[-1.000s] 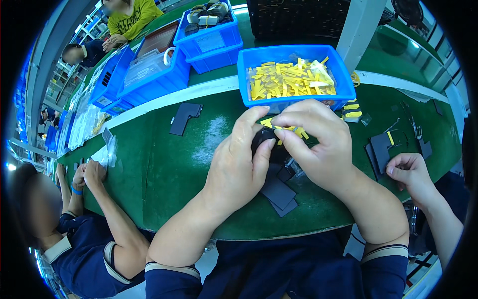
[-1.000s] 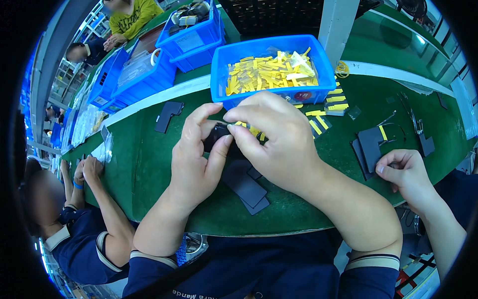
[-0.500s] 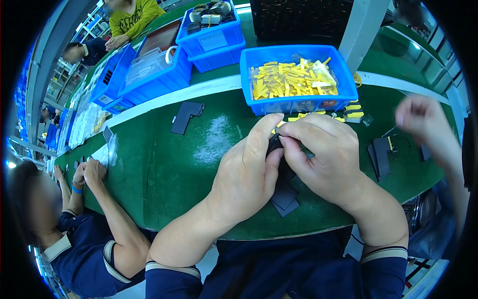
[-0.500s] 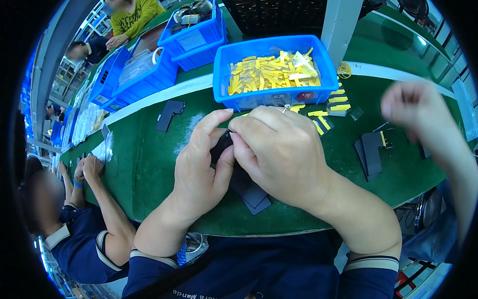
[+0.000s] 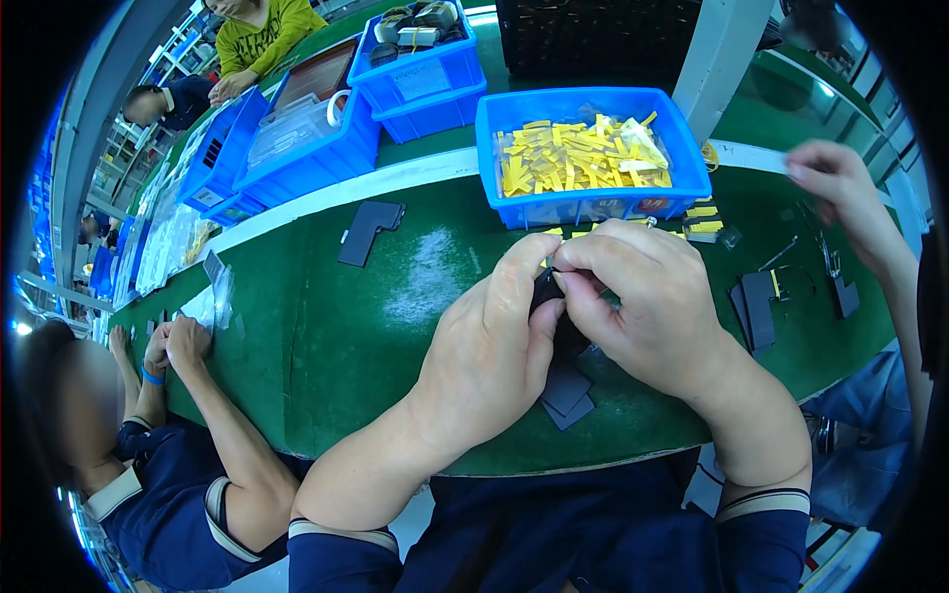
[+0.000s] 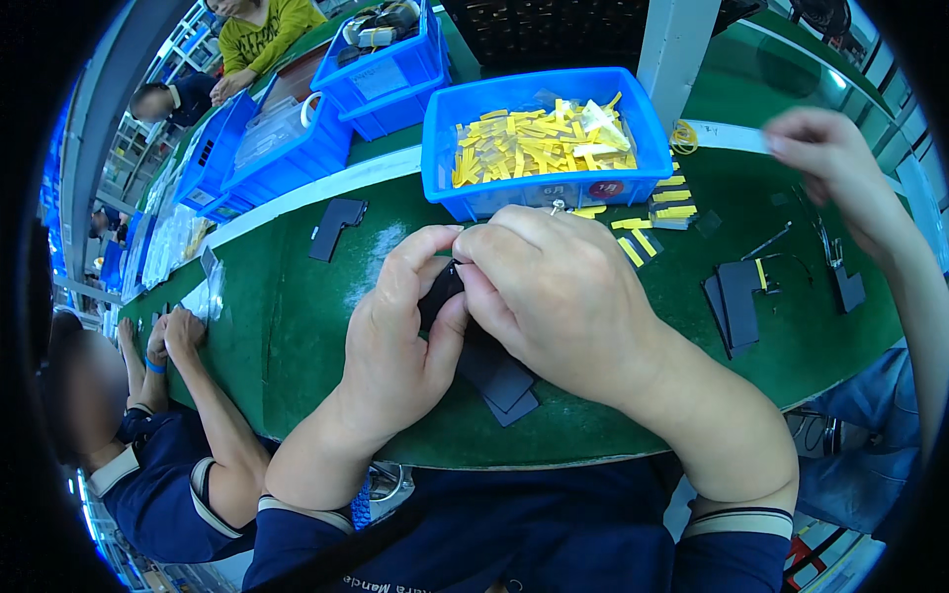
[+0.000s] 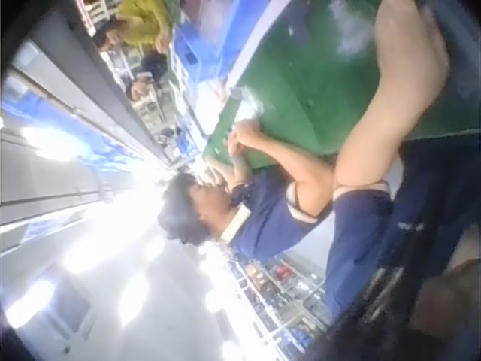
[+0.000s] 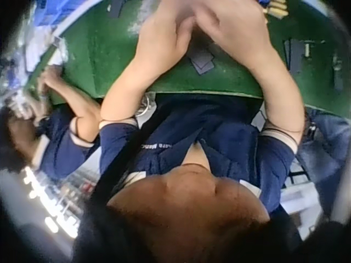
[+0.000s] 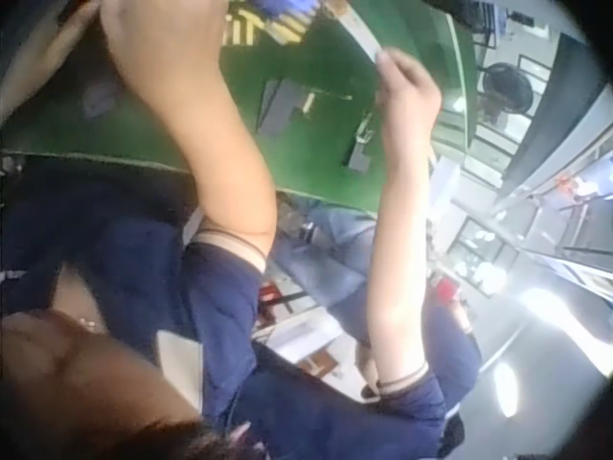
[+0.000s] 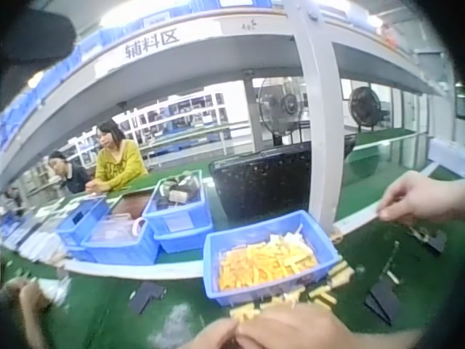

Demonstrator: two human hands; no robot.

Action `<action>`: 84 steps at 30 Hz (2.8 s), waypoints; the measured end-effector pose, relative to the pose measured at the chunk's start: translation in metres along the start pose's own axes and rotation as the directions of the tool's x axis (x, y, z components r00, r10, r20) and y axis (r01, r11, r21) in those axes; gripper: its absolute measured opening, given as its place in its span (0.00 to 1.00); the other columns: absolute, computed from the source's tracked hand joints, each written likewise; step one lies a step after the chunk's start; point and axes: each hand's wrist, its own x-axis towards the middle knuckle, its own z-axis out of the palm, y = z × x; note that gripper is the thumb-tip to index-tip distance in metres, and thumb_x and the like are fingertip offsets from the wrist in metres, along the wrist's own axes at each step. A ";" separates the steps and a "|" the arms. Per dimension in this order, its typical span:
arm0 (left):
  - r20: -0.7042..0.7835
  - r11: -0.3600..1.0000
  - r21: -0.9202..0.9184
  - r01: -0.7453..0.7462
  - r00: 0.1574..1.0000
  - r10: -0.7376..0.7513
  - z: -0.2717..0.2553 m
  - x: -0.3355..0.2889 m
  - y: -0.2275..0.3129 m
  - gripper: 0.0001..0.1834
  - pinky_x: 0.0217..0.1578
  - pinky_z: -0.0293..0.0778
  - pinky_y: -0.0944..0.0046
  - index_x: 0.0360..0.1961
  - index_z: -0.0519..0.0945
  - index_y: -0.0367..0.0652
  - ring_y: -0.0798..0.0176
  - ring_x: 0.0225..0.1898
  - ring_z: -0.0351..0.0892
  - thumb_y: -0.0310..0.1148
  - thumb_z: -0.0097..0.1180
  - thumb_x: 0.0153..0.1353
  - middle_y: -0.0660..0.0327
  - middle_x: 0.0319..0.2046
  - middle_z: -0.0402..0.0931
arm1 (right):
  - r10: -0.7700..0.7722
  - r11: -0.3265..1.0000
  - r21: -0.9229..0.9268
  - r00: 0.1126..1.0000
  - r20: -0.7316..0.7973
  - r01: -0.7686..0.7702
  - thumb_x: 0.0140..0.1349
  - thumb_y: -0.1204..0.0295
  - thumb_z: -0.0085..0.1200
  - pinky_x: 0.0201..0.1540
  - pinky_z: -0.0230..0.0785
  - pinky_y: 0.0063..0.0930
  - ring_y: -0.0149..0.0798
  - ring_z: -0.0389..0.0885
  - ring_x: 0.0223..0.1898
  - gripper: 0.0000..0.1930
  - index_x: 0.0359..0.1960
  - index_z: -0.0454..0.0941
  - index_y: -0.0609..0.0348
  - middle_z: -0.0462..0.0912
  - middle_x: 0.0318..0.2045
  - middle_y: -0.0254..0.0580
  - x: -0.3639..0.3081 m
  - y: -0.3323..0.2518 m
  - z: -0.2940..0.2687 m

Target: The person sits at a green workbench in a factory setting, repeatedly picking up small black rectangular components and yellow strips. They peel the backing off the yellow strips and apply them to the edges of the black components by hand. The person handles the items one at a time, placing the finished units on the table.

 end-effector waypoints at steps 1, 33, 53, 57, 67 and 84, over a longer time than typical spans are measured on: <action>0.006 1.000 0.002 0.005 1.000 -0.006 0.000 0.000 0.000 0.29 0.44 0.75 0.61 0.55 0.63 0.33 0.51 0.45 0.79 0.15 0.55 0.51 0.48 0.49 0.72 | 0.019 1.000 -0.003 1.000 0.002 -0.019 0.49 0.77 0.59 0.30 0.70 0.36 0.47 0.77 0.27 0.08 0.31 0.74 0.62 0.75 0.25 0.44 -0.001 -0.001 0.001; -0.144 0.943 0.304 -0.132 0.973 0.182 -0.004 0.005 -0.003 0.12 0.27 0.76 0.63 0.32 0.77 0.37 0.55 0.27 0.81 0.17 0.61 0.44 0.54 0.28 0.80 | 0.237 0.967 0.111 0.969 -0.074 -0.228 0.47 0.80 0.56 0.26 0.69 0.38 0.48 0.76 0.24 0.05 0.26 0.72 0.62 0.75 0.22 0.46 -0.007 -0.006 0.013; -0.141 0.949 0.297 -0.102 0.979 0.149 -0.001 0.008 0.002 0.11 0.28 0.74 0.60 0.32 0.77 0.38 0.54 0.28 0.79 0.19 0.60 0.44 0.55 0.28 0.78 | 0.266 0.958 0.126 0.961 -0.073 -0.256 0.48 0.80 0.56 0.26 0.69 0.39 0.50 0.76 0.24 0.04 0.25 0.73 0.64 0.75 0.22 0.47 -0.007 -0.004 0.015; -0.109 0.931 0.347 -0.110 0.982 0.157 -0.002 0.006 -0.002 0.12 0.28 0.74 0.60 0.33 0.76 0.37 0.54 0.28 0.78 0.20 0.60 0.44 0.55 0.28 0.77 | 0.274 0.955 0.132 0.960 -0.060 -0.265 0.48 0.79 0.56 0.26 0.69 0.39 0.49 0.76 0.24 0.04 0.25 0.73 0.64 0.76 0.22 0.47 -0.007 -0.005 0.014; -0.087 0.920 0.369 -0.132 0.981 0.175 -0.002 0.007 -0.008 0.11 0.24 0.71 0.60 0.33 0.74 0.36 0.56 0.24 0.73 0.21 0.59 0.45 0.56 0.25 0.72 | 0.268 0.958 0.123 0.962 -0.047 -0.261 0.47 0.80 0.56 0.26 0.69 0.39 0.49 0.77 0.24 0.05 0.25 0.73 0.64 0.75 0.21 0.47 -0.007 -0.005 0.013; -0.073 0.919 0.378 -0.115 0.985 0.153 -0.005 0.006 -0.007 0.10 0.23 0.71 0.60 0.30 0.74 0.39 0.56 0.24 0.73 0.22 0.59 0.44 0.57 0.23 0.71 | 0.276 0.956 0.122 0.960 -0.051 -0.268 0.47 0.80 0.56 0.26 0.69 0.39 0.50 0.76 0.24 0.05 0.25 0.72 0.63 0.75 0.21 0.47 -0.007 -0.005 0.014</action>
